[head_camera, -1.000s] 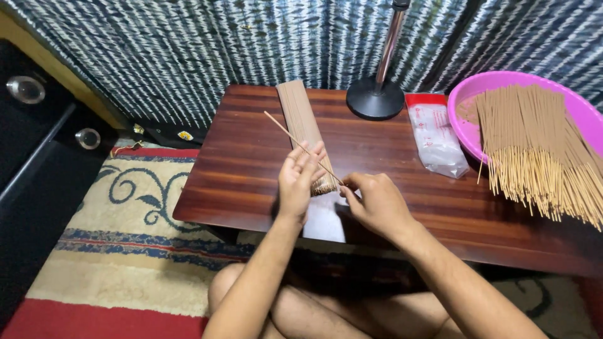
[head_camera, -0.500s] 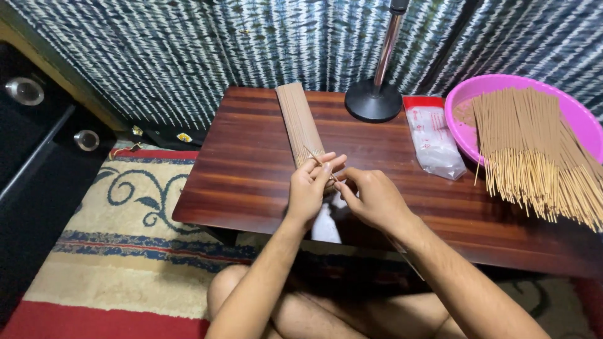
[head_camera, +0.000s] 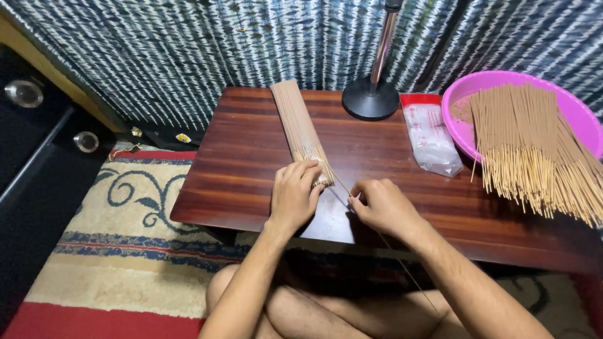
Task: The person is manually packing incense sticks by wrapping them in paper sleeves and securing the bundles with thread.
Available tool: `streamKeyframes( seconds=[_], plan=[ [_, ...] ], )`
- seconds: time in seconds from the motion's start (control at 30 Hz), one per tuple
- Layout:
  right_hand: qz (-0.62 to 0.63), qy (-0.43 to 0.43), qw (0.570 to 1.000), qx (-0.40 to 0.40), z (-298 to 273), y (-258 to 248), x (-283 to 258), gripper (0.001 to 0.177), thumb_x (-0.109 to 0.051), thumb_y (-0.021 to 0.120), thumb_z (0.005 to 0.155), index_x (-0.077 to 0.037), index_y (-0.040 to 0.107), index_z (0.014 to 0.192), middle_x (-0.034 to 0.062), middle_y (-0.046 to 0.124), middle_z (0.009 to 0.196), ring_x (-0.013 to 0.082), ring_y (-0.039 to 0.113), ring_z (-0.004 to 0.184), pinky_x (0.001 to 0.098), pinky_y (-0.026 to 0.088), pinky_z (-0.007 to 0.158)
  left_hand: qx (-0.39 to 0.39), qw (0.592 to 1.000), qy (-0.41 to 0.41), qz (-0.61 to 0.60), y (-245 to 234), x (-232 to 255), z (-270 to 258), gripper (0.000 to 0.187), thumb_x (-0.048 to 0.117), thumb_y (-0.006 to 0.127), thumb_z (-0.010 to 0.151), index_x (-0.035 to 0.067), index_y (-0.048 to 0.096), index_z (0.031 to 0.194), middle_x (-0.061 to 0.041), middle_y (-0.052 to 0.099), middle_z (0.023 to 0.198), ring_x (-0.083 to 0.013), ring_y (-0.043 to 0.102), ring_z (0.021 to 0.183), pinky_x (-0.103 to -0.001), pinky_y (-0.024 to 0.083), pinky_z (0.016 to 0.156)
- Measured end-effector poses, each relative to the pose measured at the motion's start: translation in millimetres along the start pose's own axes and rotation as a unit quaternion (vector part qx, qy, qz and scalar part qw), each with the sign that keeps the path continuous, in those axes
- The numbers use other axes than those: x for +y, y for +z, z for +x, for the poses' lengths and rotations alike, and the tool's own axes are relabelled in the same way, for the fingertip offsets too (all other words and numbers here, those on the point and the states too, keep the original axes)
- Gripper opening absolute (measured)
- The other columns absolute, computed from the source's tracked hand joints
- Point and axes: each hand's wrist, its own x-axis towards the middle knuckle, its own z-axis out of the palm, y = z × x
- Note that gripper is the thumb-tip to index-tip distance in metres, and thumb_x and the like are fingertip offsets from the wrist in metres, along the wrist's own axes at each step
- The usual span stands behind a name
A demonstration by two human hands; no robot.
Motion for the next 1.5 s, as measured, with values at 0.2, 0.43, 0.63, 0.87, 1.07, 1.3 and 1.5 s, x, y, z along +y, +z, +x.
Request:
streamKeyframes(
  seconds=[0.2, 0.43, 0.63, 0.87, 1.07, 1.3, 1.5],
  plan=[
    [-0.016, 0.044, 0.998, -0.043, -12, -4, 1, 0.024, -0.030, 0.069, 0.083, -0.012, 0.079, 0.095, 0.0079, 0.080, 0.079, 0.0354, 0.076, 0.090, 0.0477, 0.061, 0.080, 0.026, 1.000, 0.009, -0.010, -5, 7, 6, 0.026, 0.023, 0.083, 0.076, 0.017, 0.070, 0.098, 0.003, 0.068, 0.115, -0.0205, 0.062, 0.117, -0.043, 0.042, 0.102],
    [-0.013, 0.057, 0.996, -0.063, -19, -2, -2, 0.024, -0.033, 0.070, 0.082, -0.014, 0.080, 0.093, 0.0093, 0.080, 0.081, 0.0361, 0.076, 0.092, 0.0494, 0.061, 0.081, 0.027, 0.999, 0.003, -0.019, -11, 10, 11, 0.023, 0.022, 0.084, 0.076, 0.018, 0.071, 0.094, 0.004, 0.070, 0.113, -0.0195, 0.063, 0.115, -0.042, 0.043, 0.102],
    [-0.004, 0.067, 0.996, -0.062, -17, 4, -2, 0.024, -0.031, 0.070, 0.081, -0.013, 0.080, 0.093, 0.0092, 0.080, 0.079, 0.0353, 0.077, 0.090, 0.0488, 0.062, 0.082, 0.034, 0.999, 0.004, -0.026, -14, 14, 11, 0.024, 0.021, 0.084, 0.075, 0.017, 0.070, 0.094, 0.003, 0.070, 0.111, -0.0207, 0.064, 0.113, -0.042, 0.044, 0.100],
    [0.089, 0.094, 0.991, -0.018, -3, 18, -7, 0.024, -0.027, 0.069, 0.082, -0.009, 0.080, 0.092, 0.0112, 0.079, 0.076, 0.0366, 0.076, 0.088, 0.0482, 0.060, 0.080, 0.014, 0.995, -0.093, -0.035, -7, 29, 0, 0.020, 0.032, 0.078, 0.080, 0.019, 0.068, 0.092, -0.002, 0.067, 0.082, -0.0294, 0.068, 0.082, -0.044, 0.052, 0.071],
    [0.190, 0.117, 0.974, 0.049, 11, 50, -4, 0.022, -0.025, 0.073, 0.081, -0.010, 0.082, 0.094, 0.0097, 0.076, 0.070, 0.0317, 0.075, 0.078, 0.0464, 0.057, 0.074, -0.126, 0.938, -0.282, -0.159, -13, 44, 7, 0.027, 0.041, 0.063, 0.087, 0.022, 0.079, 0.077, -0.010, 0.074, 0.069, -0.0410, 0.073, 0.080, -0.048, 0.058, 0.068],
    [0.224, 0.126, 0.966, 0.020, -13, 45, -9, 0.026, -0.022, 0.075, 0.080, -0.009, 0.082, 0.102, 0.0087, 0.076, 0.067, 0.0254, 0.074, 0.069, 0.0378, 0.058, 0.071, -0.150, 0.917, -0.331, -0.166, -25, 48, 18, 0.027, 0.037, 0.060, 0.084, 0.020, 0.082, 0.083, -0.012, 0.075, 0.075, -0.0412, 0.072, 0.088, -0.050, 0.058, 0.077],
    [0.240, 0.112, 0.964, 0.007, -9, 55, -6, 0.025, -0.017, 0.074, 0.081, -0.004, 0.080, 0.102, 0.0101, 0.075, 0.065, 0.0225, 0.071, 0.063, 0.0361, 0.057, 0.067, -0.138, 0.921, -0.322, -0.172, -34, 58, 21, 0.026, 0.037, 0.066, 0.086, 0.016, 0.081, 0.084, -0.013, 0.075, 0.071, -0.0413, 0.073, 0.085, -0.049, 0.059, 0.073]
  ],
)
